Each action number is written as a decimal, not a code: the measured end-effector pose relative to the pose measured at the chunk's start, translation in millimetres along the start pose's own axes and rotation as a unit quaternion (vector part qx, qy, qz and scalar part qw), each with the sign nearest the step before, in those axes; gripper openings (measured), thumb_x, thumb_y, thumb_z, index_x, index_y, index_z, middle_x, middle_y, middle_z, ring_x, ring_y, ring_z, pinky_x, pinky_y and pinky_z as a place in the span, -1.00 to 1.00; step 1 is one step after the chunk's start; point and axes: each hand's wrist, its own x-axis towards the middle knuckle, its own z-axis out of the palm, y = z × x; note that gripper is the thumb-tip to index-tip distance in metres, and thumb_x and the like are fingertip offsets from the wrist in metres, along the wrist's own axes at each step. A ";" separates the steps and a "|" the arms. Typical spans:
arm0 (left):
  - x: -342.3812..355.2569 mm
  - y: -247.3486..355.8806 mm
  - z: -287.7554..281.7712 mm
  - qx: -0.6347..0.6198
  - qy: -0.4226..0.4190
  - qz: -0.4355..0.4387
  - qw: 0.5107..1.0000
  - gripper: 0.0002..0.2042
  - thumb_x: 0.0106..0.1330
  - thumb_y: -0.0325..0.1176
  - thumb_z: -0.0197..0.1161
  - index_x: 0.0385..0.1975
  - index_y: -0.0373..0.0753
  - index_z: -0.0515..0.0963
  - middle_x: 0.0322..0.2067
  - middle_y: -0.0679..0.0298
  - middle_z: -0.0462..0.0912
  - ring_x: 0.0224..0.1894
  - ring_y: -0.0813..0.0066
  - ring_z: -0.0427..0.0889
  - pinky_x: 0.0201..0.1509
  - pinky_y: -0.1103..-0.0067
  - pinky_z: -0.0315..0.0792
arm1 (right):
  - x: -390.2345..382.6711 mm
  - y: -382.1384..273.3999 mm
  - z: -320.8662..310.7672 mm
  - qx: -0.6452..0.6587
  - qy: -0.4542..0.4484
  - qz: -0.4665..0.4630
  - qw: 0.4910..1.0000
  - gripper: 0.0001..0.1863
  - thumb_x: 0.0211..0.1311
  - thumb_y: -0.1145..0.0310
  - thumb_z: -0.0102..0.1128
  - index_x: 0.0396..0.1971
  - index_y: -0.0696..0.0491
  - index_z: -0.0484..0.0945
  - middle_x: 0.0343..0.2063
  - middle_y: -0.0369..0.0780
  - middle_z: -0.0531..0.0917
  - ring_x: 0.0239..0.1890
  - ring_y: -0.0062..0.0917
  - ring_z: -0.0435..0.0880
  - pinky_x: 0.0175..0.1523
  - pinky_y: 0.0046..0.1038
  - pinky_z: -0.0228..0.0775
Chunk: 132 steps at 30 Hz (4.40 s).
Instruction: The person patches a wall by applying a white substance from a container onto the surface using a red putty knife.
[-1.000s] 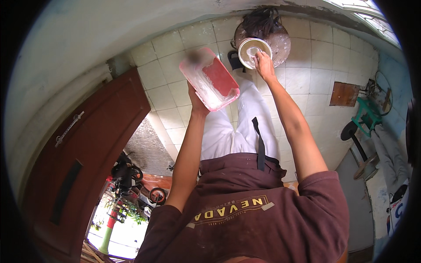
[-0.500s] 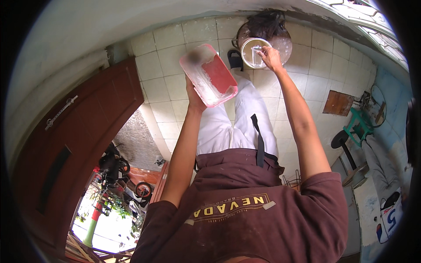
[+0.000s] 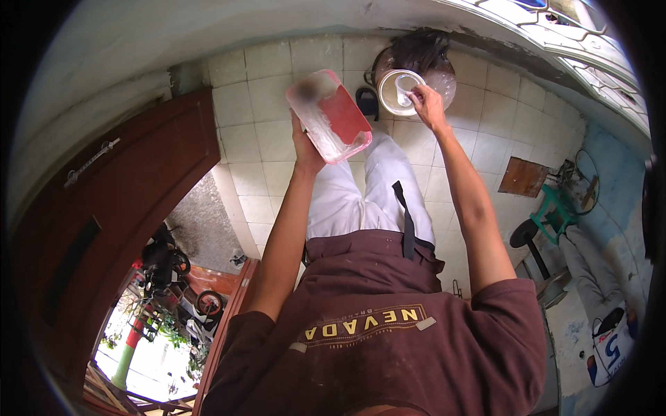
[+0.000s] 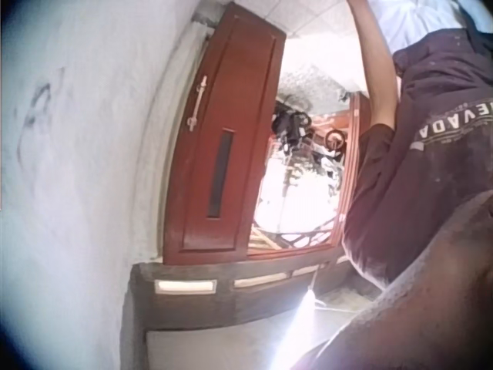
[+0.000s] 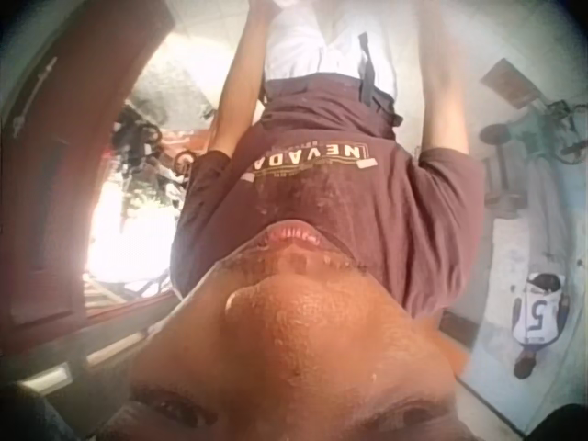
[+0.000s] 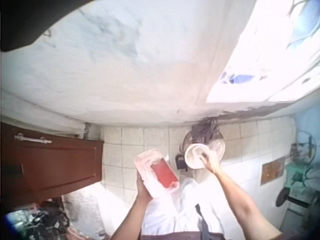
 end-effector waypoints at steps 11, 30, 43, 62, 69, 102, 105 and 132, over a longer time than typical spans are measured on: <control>-8.0 20.6 27.2 -0.025 -0.087 0.016 0.996 -0.17 0.53 0.41 -0.19 0.50 -0.20 0.25 0.42 0.15 0.41 0.42 0.19 0.43 0.51 0.25 0.33 | -62.2 -197.3 -133.2 -0.039 0.129 -0.243 0.961 -0.65 -0.01 0.27 0.66 -0.41 0.09 0.60 -0.47 -0.23 0.54 -0.38 -0.36 0.51 -0.25 -0.29 0.38; -35.8 29.7 86.1 -0.107 -0.182 0.013 0.977 -0.18 0.52 0.42 -0.22 0.49 -0.16 0.26 0.37 0.09 0.46 0.36 0.13 0.53 0.46 0.14 0.42 | -83.6 -361.7 -182.4 -0.137 -0.160 -0.330 0.920 -0.66 0.01 0.24 0.57 -0.30 0.08 0.62 -0.29 -0.25 0.67 -0.09 -0.30 0.67 -0.05 -0.25 0.57; -45.9 32.0 115.4 -0.045 -0.213 -0.004 0.976 -0.15 0.51 0.45 -0.30 0.51 -0.16 0.23 0.38 0.07 0.44 0.37 0.12 0.51 0.45 0.15 0.44 | -85.5 -364.1 -176.8 -0.188 -0.178 -0.286 0.923 -0.67 0.03 0.23 0.53 -0.34 0.12 0.63 -0.33 -0.17 0.65 -0.22 -0.20 0.66 -0.11 -0.18 0.52; -32.9 47.9 52.7 -0.100 -0.188 0.067 0.975 -0.30 0.56 0.28 -0.11 0.42 -0.19 0.32 0.31 0.16 0.51 0.33 0.20 0.54 0.44 0.20 0.44 | -91.0 -212.6 -154.4 0.095 0.099 -0.165 0.977 -0.68 0.08 0.36 0.61 -0.33 0.16 0.60 -0.38 -0.21 0.63 -0.44 -0.45 0.67 -0.34 -0.40 0.52; -42.4 44.8 23.1 -0.077 -0.123 0.060 0.988 -0.35 0.58 0.24 -0.10 0.38 -0.17 0.36 0.28 0.21 0.51 0.30 0.27 0.53 0.40 0.28 0.46 | -50.2 -42.1 -32.0 -0.043 0.016 -0.016 0.999 -0.65 0.18 0.22 0.53 -0.18 0.14 0.67 -0.25 -0.13 0.72 -0.21 -0.29 0.77 -0.04 -0.26 0.61; -66.3 106.4 140.5 -0.123 -0.272 0.172 0.939 -0.16 0.52 0.45 -0.38 0.52 -0.12 0.21 0.38 0.13 0.43 0.39 0.23 0.47 0.49 0.27 0.40 | -48.4 -445.3 -153.5 -0.188 -0.016 -0.260 0.947 -0.66 0.40 0.26 0.18 0.01 0.18 0.53 -0.52 0.09 0.69 -0.42 0.14 0.69 -0.31 0.09 0.46; -78.7 125.3 135.9 -0.070 -0.221 0.192 0.954 -0.18 0.53 0.43 -0.43 0.54 -0.06 0.16 0.41 0.16 0.39 0.43 0.22 0.43 0.50 0.25 0.41 | -34.7 -443.4 -124.9 -0.201 -0.035 -0.268 0.941 -0.66 0.40 0.26 0.17 0.01 0.18 0.54 -0.54 0.12 0.67 -0.42 0.15 0.69 -0.30 0.09 0.48; -59.2 283.0 42.5 -0.025 -0.324 0.111 0.939 -0.05 0.42 0.57 -0.49 0.59 -0.04 0.07 0.48 0.11 0.30 0.48 0.12 0.37 0.52 0.07 0.34 | -0.6 -597.8 -25.6 -0.163 0.046 -0.216 0.962 -0.70 0.38 0.19 0.19 -0.11 0.12 0.61 -0.49 0.08 0.71 -0.38 0.10 0.72 -0.23 0.07 0.54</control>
